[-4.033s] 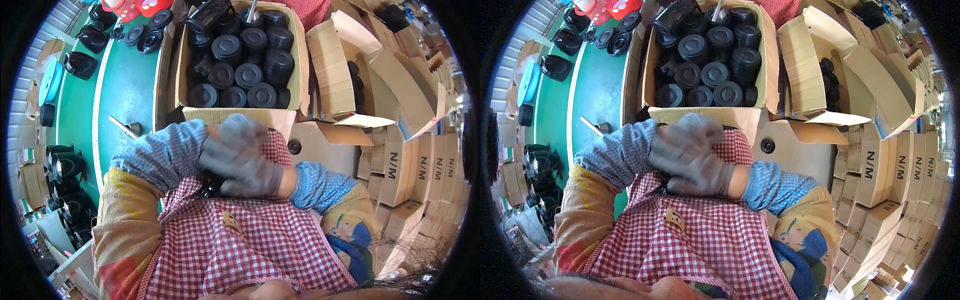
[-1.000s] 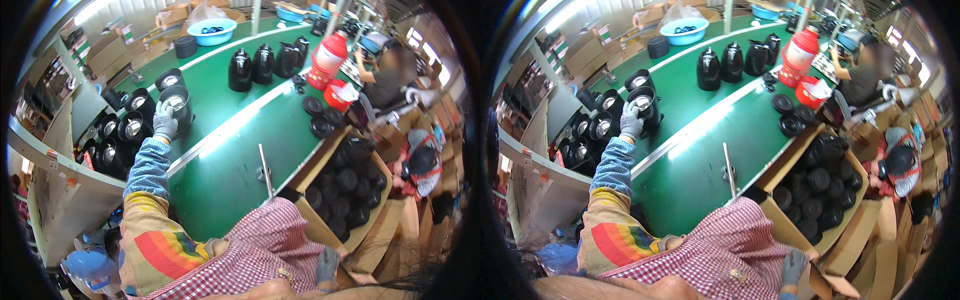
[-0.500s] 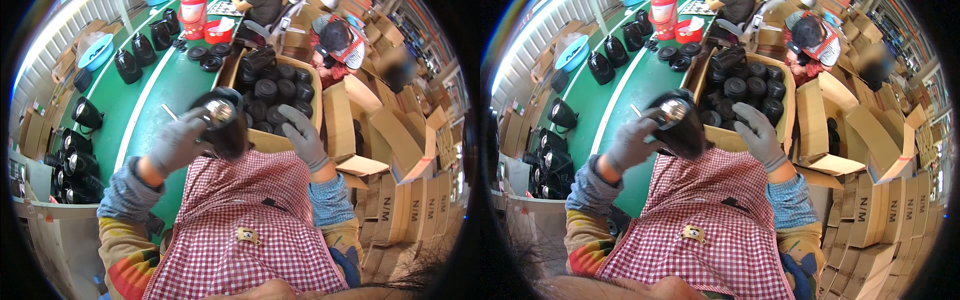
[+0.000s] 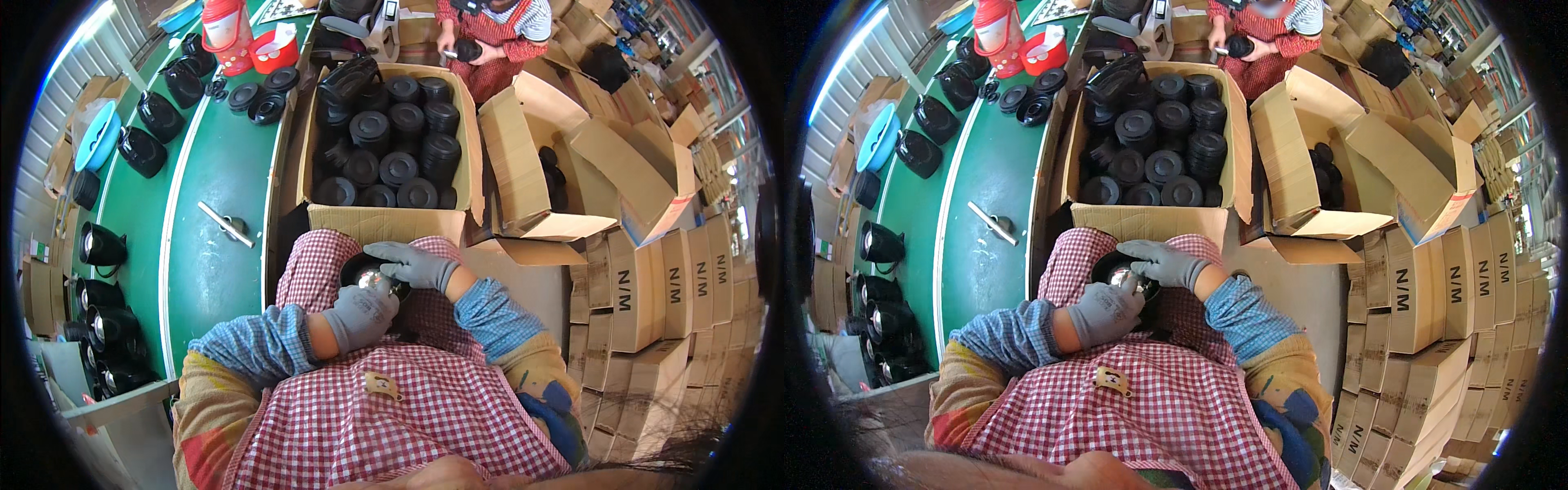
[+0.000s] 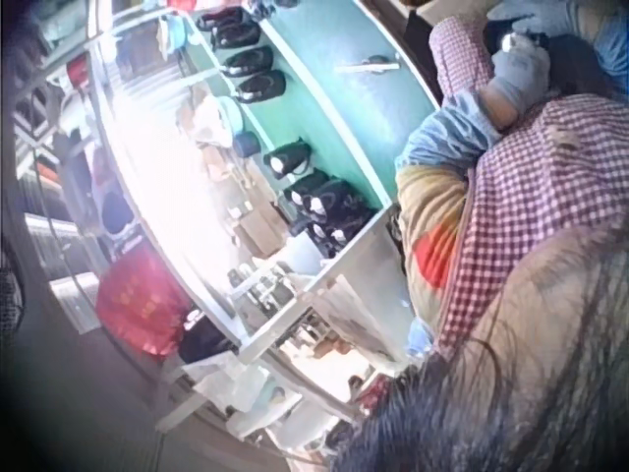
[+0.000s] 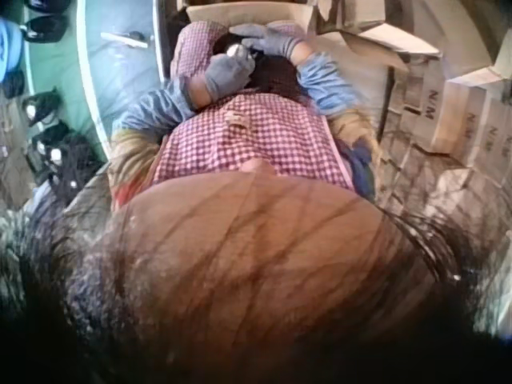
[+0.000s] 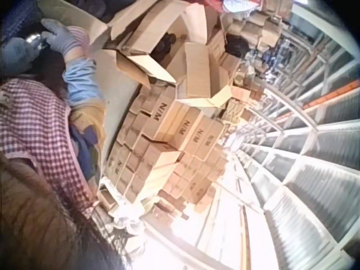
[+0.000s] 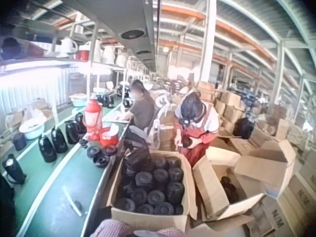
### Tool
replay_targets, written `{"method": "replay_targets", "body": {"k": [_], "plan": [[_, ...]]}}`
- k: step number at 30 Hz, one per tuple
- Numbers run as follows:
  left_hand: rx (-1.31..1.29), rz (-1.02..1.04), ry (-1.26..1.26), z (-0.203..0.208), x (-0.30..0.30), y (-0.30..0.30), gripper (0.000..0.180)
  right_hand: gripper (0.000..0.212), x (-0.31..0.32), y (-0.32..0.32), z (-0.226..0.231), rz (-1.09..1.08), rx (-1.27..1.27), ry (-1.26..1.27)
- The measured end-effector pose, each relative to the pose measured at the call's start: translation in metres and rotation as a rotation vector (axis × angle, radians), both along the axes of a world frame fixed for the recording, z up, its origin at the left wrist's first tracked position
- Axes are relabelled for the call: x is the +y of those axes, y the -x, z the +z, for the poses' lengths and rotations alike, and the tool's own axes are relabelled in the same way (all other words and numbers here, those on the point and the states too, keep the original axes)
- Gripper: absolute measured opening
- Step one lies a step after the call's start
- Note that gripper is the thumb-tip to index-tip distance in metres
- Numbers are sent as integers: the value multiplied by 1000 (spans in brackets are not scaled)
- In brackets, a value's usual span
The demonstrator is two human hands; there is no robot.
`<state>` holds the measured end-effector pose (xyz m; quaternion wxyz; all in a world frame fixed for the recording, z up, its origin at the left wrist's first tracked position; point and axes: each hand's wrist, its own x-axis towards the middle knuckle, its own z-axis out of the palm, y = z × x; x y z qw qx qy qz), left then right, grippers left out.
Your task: The person repeatedly picks black kettle bodies and lids from a cardboard box, presses the lids onto the bodies, and places the assembled units on a green worktable. The person handles items one at a time and continues the cycle throughout the clip.
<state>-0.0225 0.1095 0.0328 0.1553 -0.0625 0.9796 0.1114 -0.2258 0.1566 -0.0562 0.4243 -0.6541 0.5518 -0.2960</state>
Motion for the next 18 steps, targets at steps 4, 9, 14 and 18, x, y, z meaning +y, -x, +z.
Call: {"method": "replay_targets", "body": {"k": [4, 9, 14, 18], "plan": [[182, 14, -227, 24, -37, 7, 36, 44, -44, 66, -28, -338, 177, 111], [435, 52, -471, 27, -72, 5, 28, 96, -105, 164, -104, -524, 799, -333], [690, 513, -702, 17, -129, -6, 16, 99, -128, 186, -132, -574, 654, -772], [771, 666, -787, -6, -159, -7, 16, 48, -119, 184, -140, -611, 679, -456]]}}
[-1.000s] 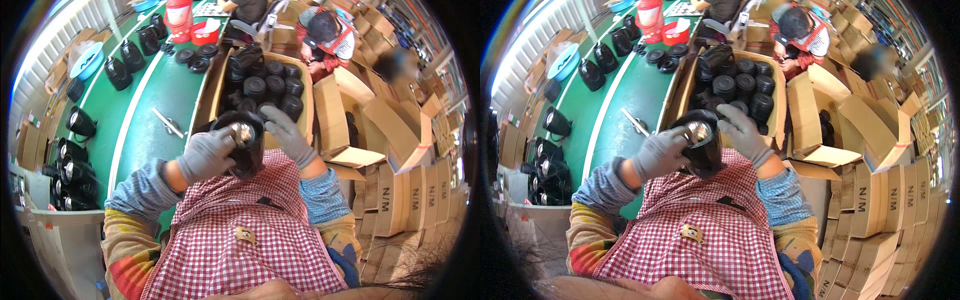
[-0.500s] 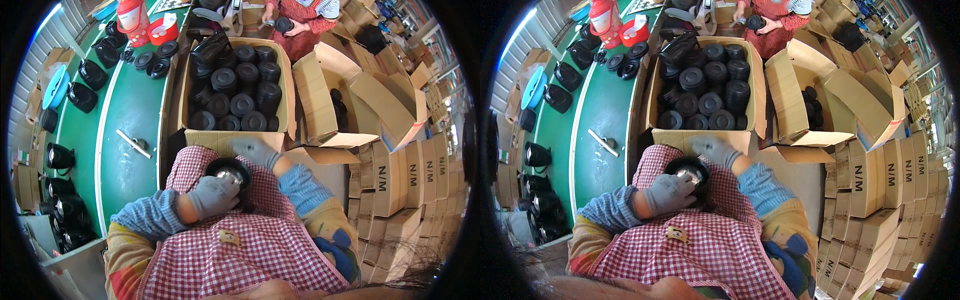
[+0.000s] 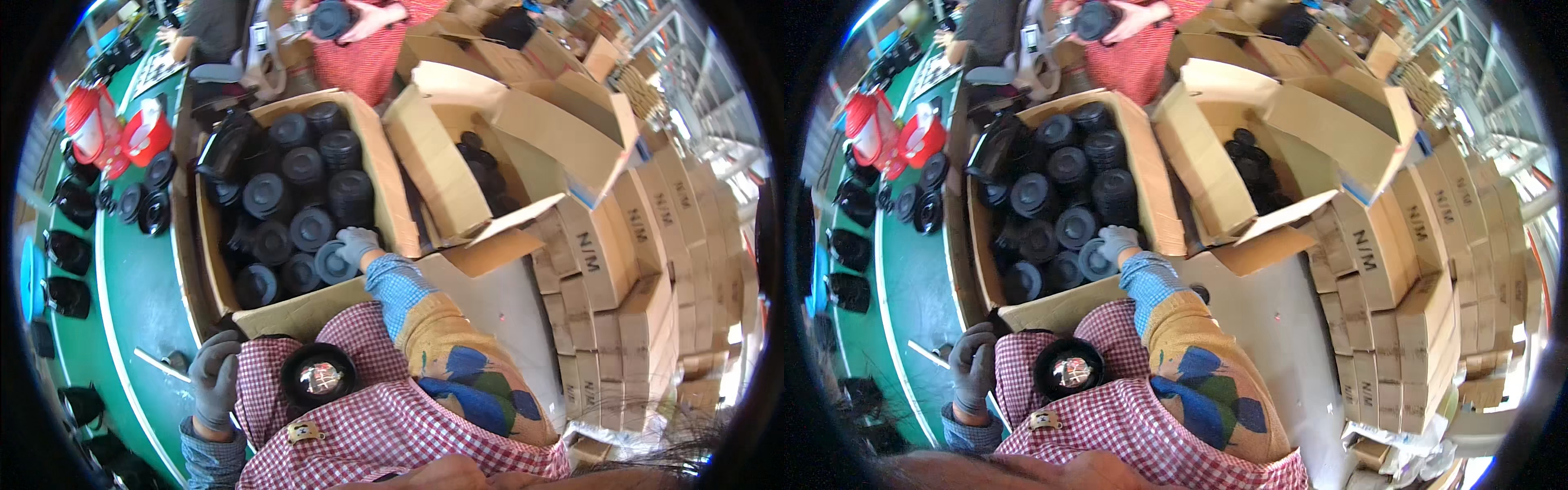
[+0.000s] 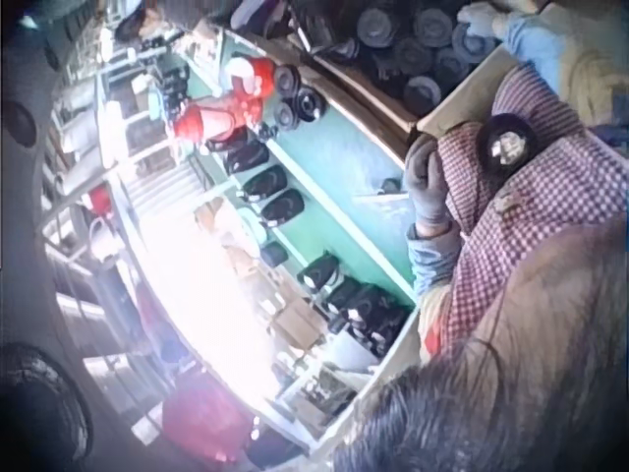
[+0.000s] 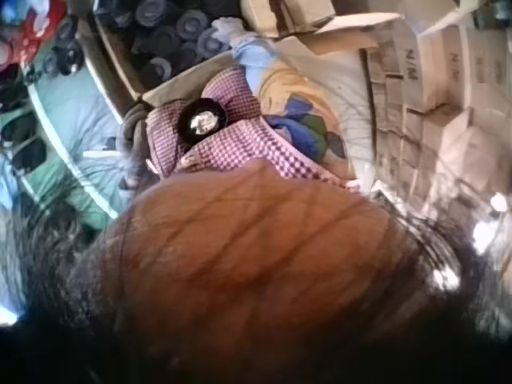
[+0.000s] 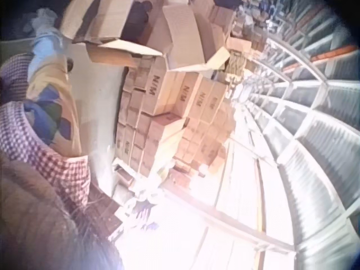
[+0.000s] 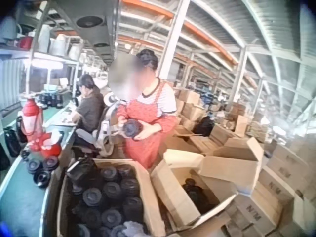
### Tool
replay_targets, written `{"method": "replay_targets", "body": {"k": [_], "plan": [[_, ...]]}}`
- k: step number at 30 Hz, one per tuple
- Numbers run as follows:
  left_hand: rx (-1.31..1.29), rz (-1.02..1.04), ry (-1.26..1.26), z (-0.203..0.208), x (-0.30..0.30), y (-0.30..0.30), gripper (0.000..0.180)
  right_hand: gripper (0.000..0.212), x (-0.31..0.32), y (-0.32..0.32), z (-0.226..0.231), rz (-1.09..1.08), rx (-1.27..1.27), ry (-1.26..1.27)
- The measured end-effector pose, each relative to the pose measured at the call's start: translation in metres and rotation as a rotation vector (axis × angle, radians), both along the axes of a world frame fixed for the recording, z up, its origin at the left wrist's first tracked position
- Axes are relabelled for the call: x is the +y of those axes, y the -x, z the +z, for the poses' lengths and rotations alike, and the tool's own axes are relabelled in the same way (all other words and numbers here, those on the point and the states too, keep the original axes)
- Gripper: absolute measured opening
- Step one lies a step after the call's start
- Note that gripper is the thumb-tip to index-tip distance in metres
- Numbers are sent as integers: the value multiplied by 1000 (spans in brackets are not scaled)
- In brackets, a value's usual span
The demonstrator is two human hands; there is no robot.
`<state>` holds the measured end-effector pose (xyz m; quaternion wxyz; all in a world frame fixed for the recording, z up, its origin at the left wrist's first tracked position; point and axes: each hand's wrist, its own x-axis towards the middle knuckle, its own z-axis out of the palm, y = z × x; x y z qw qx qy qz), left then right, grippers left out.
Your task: The person repeatedly picks black kettle bodies and lids from a cardboard box, presses the lids onto the bodies, and places the assembled units on a green worktable. The person handles items one at a time and continues the cycle throughout the clip.
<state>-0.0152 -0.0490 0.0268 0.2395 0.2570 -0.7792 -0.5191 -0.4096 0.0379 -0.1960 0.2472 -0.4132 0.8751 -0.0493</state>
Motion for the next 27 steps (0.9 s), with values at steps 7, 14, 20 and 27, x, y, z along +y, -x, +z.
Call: {"method": "replay_targets", "body": {"k": [7, 14, 20, 27], "plan": [[-6, -31, -65, -23, -18, 35, 34, 47, 21, -14, 80, -295, -129, 612], [316, -247, 1191, 18, 11, 86, 57, 36, 48, -112, 187, -216, -1059, 651], [104, -239, 30, 22, 11, 42, 33, 47, 90, -144, 217, 310, -824, 1133], [287, -498, -125, 0, 32, 31, 60, 56, 122, -178, 200, 121, -1291, 1003]]}}
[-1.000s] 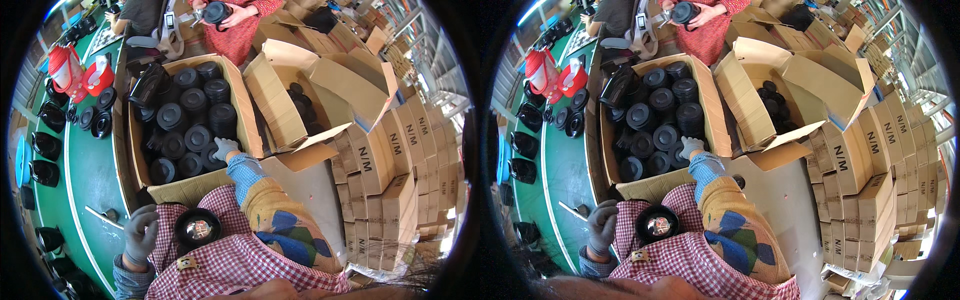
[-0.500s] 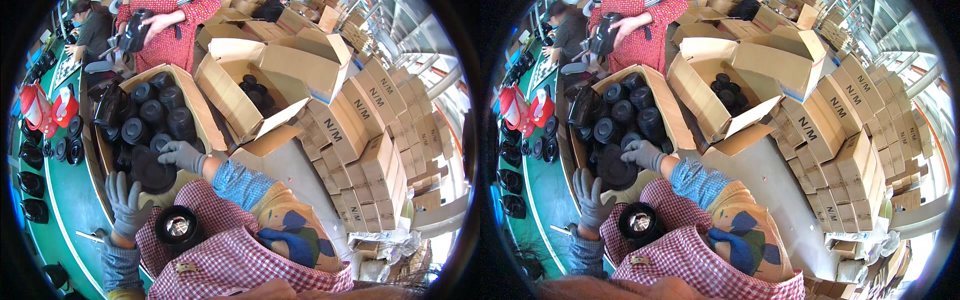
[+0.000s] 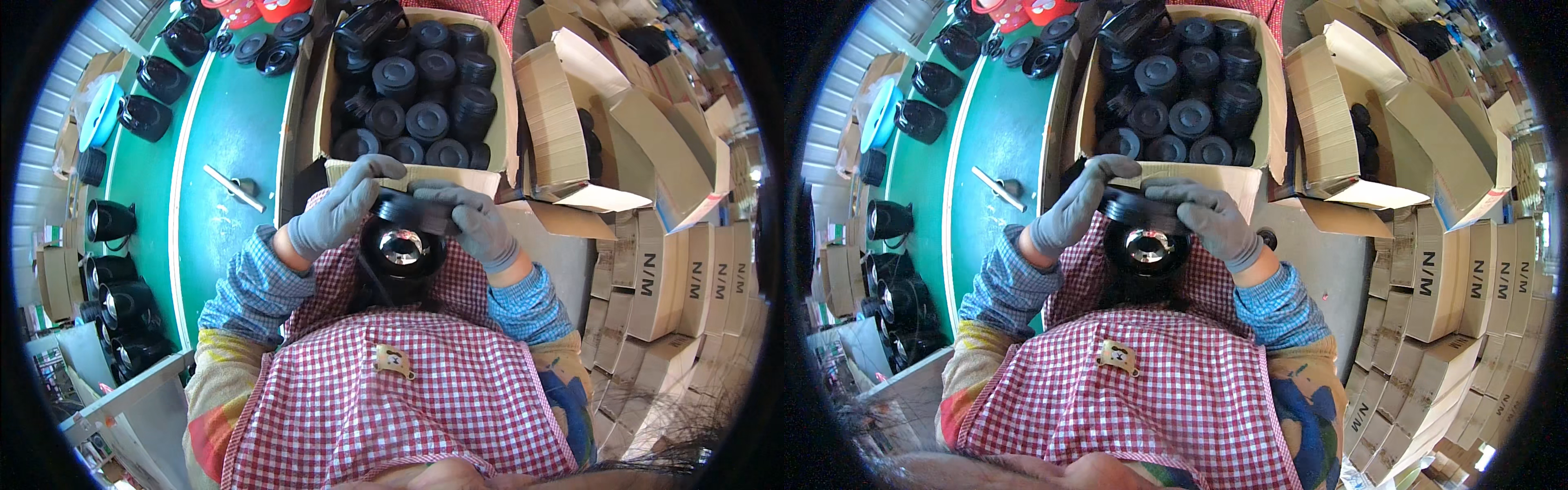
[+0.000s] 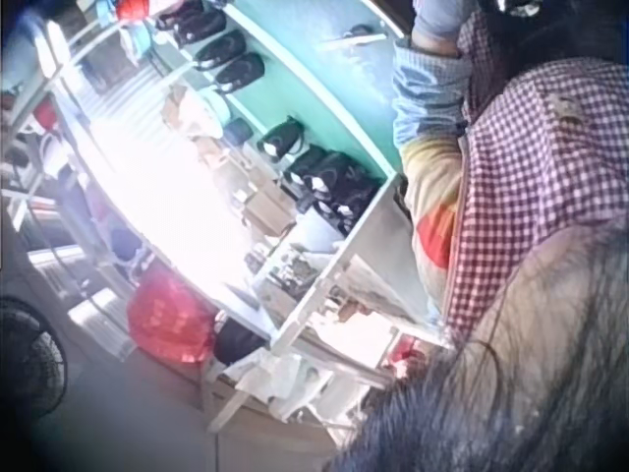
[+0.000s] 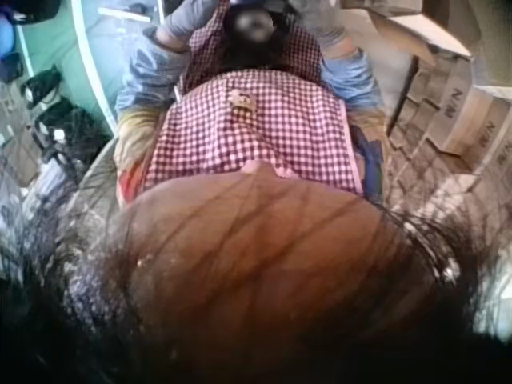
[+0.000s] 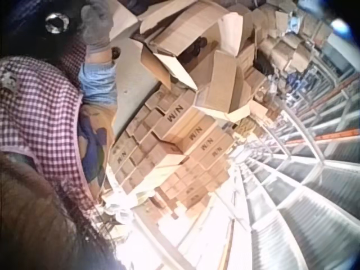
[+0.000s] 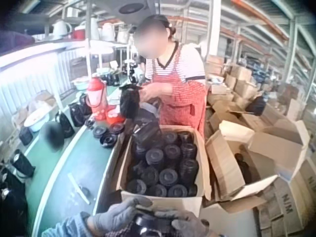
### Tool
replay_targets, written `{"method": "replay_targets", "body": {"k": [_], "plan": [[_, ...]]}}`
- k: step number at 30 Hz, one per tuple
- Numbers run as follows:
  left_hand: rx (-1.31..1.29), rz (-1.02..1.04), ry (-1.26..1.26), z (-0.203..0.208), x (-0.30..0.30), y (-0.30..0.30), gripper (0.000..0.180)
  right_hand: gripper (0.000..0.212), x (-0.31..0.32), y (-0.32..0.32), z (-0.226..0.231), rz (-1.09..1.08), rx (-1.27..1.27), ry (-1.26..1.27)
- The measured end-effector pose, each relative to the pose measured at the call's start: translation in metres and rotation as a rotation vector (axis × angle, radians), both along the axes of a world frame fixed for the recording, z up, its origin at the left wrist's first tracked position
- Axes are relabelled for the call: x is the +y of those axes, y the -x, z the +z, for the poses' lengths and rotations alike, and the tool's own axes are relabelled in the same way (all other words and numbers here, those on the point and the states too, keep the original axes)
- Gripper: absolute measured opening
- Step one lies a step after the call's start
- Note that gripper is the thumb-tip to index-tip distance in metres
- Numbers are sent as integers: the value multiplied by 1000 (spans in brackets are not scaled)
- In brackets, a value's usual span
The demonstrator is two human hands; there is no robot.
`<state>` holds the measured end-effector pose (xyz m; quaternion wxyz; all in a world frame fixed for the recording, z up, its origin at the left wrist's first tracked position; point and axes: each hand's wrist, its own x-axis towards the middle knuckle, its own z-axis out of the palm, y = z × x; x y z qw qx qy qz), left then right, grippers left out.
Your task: The person repeatedly picks black kettle bodies and lids from a cardboard box, presses the lids onto the bodies, and places the assembled units on a green worktable. The person handles items one at a time and continues the cycle throughout the clip.
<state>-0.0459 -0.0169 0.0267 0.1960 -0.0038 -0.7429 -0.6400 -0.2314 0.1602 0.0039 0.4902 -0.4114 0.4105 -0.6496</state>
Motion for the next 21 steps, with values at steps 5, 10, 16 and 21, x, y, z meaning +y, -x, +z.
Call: {"method": "replay_targets", "body": {"k": [5, 10, 16, 21], "plan": [[-23, -62, -39, -37, 8, -6, 45, 48, 14, -6, -33, -50, 187, 31], [42, 21, -32, -55, 20, -11, 36, 37, 8, -12, -29, -39, 426, 100], [111, 43, 45, -69, 18, -8, 37, 18, 7, -16, -33, -66, 494, 174], [156, 1, 44, -73, 15, -6, 36, 11, 8, -18, -35, -75, 528, 170]]}}
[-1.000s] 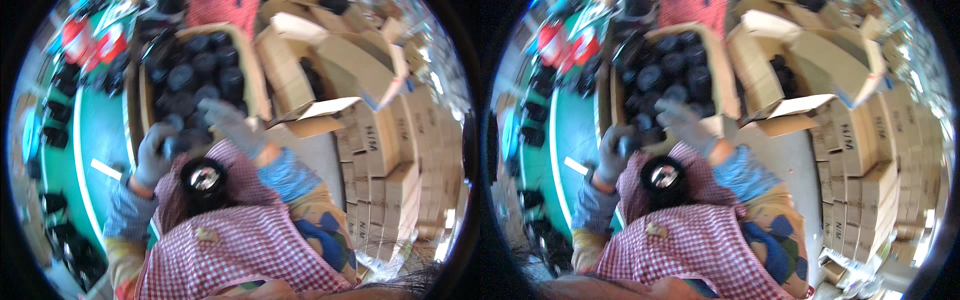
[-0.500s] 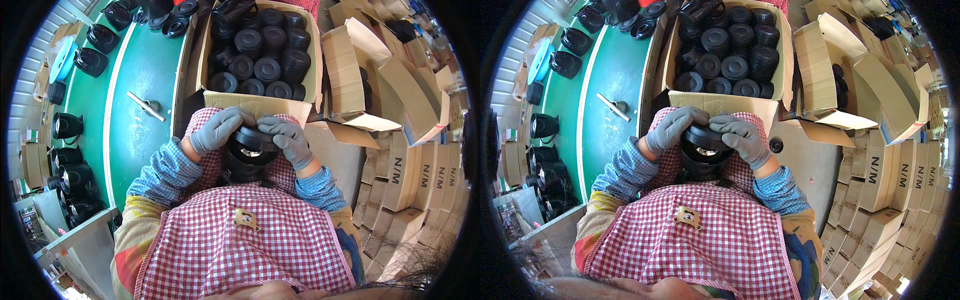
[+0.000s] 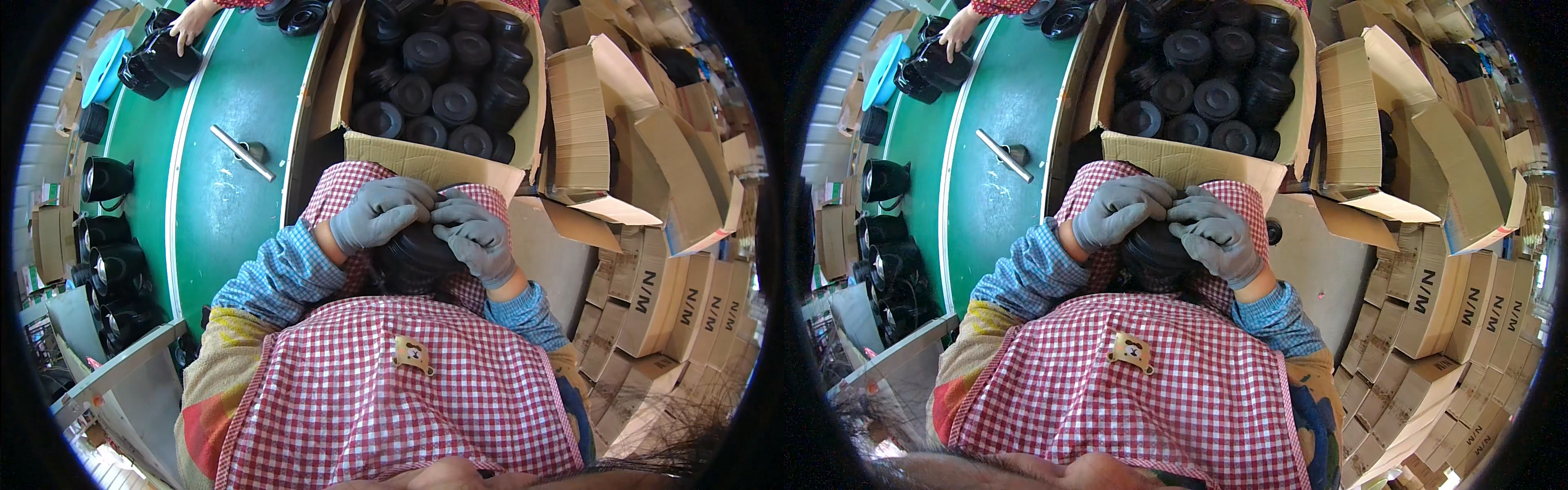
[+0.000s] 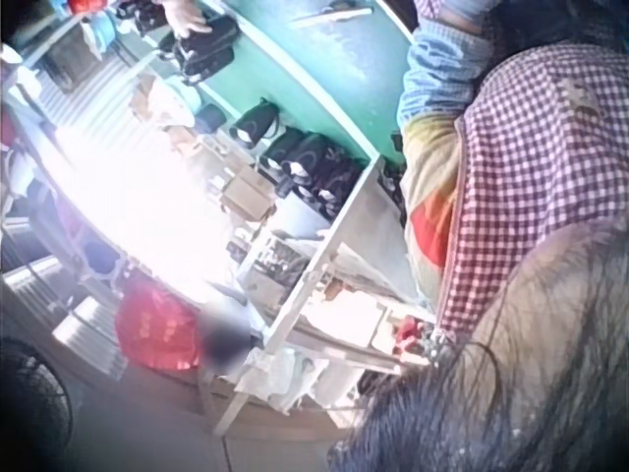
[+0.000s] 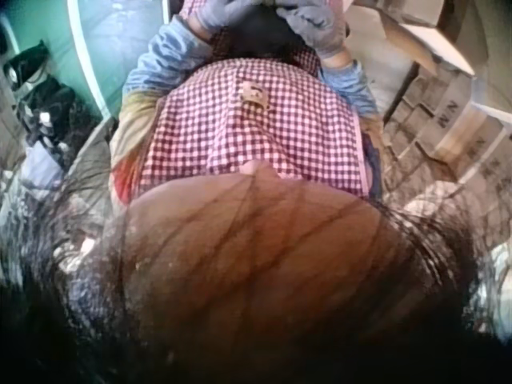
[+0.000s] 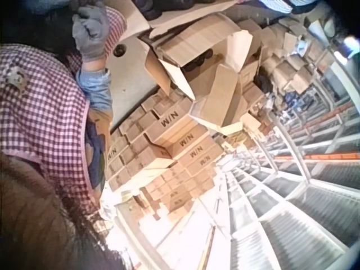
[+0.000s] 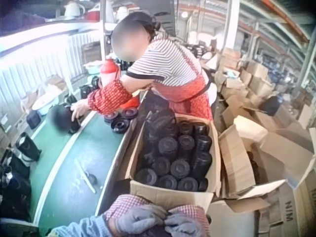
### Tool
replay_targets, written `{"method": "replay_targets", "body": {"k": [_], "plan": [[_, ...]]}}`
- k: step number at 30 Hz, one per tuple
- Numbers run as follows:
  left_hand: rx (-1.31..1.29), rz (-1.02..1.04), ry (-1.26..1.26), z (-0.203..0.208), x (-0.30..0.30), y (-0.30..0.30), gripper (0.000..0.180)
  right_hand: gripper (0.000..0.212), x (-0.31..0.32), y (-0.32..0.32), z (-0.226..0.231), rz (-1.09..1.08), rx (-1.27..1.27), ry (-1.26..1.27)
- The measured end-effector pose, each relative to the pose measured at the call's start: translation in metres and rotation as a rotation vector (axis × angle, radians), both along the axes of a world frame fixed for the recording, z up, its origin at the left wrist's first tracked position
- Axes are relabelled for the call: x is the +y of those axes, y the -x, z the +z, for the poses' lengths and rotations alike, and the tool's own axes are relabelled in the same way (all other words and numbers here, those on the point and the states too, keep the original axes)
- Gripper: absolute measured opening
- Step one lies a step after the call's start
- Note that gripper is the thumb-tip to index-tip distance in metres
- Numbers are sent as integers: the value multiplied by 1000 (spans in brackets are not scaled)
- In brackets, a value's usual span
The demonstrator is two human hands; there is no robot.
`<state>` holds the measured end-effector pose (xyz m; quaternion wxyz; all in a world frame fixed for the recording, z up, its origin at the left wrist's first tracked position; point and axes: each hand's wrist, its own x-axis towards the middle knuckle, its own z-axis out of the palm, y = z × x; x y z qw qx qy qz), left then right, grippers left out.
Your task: The person repeatedly picks black kettle bodies and lids from a cardboard box, presses the lids onto the bodies, and places the assembled units on a green worktable. The person handles items one at a time and continues the cycle throughout the clip.
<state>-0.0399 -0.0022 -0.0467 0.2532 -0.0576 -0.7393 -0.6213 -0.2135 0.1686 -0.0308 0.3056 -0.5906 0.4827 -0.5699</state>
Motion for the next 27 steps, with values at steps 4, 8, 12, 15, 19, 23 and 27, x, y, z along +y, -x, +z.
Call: {"method": "replay_targets", "body": {"k": [4, 8, 12, 15, 19, 23, 27], "plan": [[13, 11, 35, 3, 3, -1, 33, 9, 0, 3, -1, -21, 57, -24], [34, 65, 152, 7, 7, -7, 27, 17, -1, 8, -6, -22, 133, -45], [14, 119, 267, 9, 16, -18, 24, 26, 6, 5, -7, -50, -53, -246], [-52, 146, 297, 15, 24, -23, 25, 29, 8, 5, -11, -46, -66, -252], [-78, 75, 223, 12, 21, -26, 33, 41, 15, -2, -11, -32, -91, -272], [-57, 40, 181, 16, 15, -27, 55, 80, 21, 1, 1, 24, 109, -203], [-192, 64, 189, 18, 15, -25, 51, 73, 20, -9, 3, -77, 144, -223]]}}
